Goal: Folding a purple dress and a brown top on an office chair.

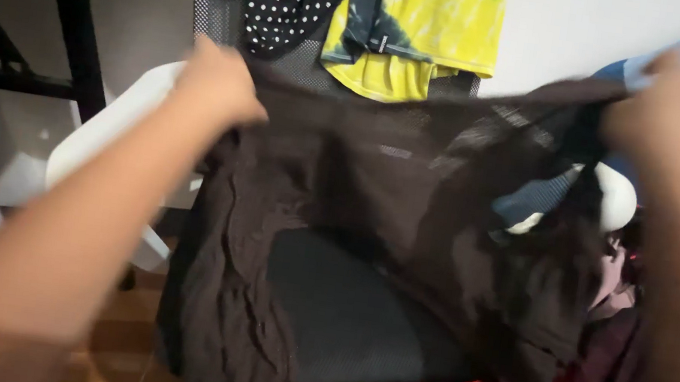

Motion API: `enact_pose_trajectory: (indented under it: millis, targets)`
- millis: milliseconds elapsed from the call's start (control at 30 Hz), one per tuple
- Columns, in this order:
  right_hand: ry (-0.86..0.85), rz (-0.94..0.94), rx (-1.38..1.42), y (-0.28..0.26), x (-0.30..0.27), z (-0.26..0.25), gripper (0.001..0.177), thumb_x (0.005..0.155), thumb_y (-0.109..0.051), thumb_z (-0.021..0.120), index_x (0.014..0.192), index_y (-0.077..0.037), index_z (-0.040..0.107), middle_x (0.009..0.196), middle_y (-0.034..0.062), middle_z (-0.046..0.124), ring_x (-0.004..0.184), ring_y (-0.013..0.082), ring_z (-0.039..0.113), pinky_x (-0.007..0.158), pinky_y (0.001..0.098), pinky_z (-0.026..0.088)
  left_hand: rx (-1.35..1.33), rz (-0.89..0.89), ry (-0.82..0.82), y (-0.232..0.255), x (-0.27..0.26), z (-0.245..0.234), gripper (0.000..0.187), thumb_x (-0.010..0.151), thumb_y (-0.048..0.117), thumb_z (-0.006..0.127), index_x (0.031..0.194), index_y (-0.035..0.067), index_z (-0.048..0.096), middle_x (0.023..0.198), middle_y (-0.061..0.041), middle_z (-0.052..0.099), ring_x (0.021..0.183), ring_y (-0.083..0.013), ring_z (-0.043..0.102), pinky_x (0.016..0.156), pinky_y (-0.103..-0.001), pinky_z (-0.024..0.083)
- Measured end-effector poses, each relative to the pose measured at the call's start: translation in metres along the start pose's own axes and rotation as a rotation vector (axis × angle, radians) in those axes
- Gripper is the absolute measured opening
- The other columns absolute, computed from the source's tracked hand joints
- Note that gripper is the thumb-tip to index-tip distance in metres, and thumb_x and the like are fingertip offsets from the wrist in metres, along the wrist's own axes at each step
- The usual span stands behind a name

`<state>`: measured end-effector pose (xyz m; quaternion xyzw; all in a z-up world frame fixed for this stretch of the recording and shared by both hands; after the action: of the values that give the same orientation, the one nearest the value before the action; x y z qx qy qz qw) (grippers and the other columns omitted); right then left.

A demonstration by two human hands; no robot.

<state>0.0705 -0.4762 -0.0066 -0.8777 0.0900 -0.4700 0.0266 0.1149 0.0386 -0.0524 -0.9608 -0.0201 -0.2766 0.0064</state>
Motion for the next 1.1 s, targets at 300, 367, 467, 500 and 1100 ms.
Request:
enact_pose_trajectory:
  millis: [300,367,467,500,1100]
  targets:
    - [-0.329,0.108,0.136,-0.056,-0.03,0.138,0.04,0.076,-0.014,0.076,0.112,-0.005,0.061,0.109,0.029,0.068,0.099,0.0539,0.07,0.081,0.058,0.059,-0.283,0.647,-0.298,0.211,-0.126,0.093,0.031,0.073,0.025,0.056,0.083,0.008,0.08,0.079,-0.016,0.076,0.084,-0.0437,0.074,0.067,-0.052,0.059]
    - [-0.372,0.129,0.16,-0.069,-0.041,0.118,0.055,0.077,-0.014,0.079,0.125,-0.005,0.053,0.12,0.0305,0.06,0.107,0.057,0.065,0.088,0.0613,0.056,-0.327,0.638,-0.43,0.214,-0.141,0.081,0.038,0.073,0.016,0.06,0.107,0.001,0.068,0.108,-0.024,0.065,0.113,-0.0543,0.051,0.09,-0.061,0.045]
    - [-0.514,0.077,0.219,-0.08,-0.074,0.096,0.088,0.071,-0.02,0.091,0.143,-0.006,0.042,0.139,0.033,0.044,0.12,0.0603,0.057,0.099,0.0652,0.051,-0.332,0.651,-0.512,0.209,-0.142,0.074,0.061,0.076,0.012,0.061,0.134,-0.007,0.055,0.149,-0.031,0.046,0.147,-0.0603,0.021,0.117,-0.069,0.024]
    - [-0.611,-0.002,0.256,-0.084,-0.087,0.09,0.107,0.063,-0.025,0.1,0.149,-0.008,0.04,0.146,0.034,0.035,0.126,0.0605,0.054,0.104,0.0657,0.05,-0.295,0.667,-0.459,0.204,-0.139,0.073,0.064,0.077,0.015,0.058,0.138,-0.007,0.055,0.159,-0.028,0.038,0.153,-0.0556,0.015,0.121,-0.068,0.016]
    - [-0.923,0.044,0.725,-0.076,-0.22,0.034,0.033,0.084,-0.032,0.08,0.087,0.0,0.071,0.068,0.0197,0.074,0.051,0.0249,0.074,0.053,0.0332,0.058,-0.302,0.659,-1.021,0.13,-0.12,0.067,0.024,0.068,0.036,0.077,0.082,0.018,0.082,0.083,-0.008,0.079,0.091,-0.0267,0.076,0.081,-0.037,0.056]
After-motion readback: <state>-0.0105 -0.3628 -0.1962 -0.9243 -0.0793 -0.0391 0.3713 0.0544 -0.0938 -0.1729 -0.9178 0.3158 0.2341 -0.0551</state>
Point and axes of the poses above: each hand's wrist, its own x-axis towards the middle knuckle, its own z-axis out of the palm, y = z × x, the point moved 1 cm from there along x, towards the middle knuckle
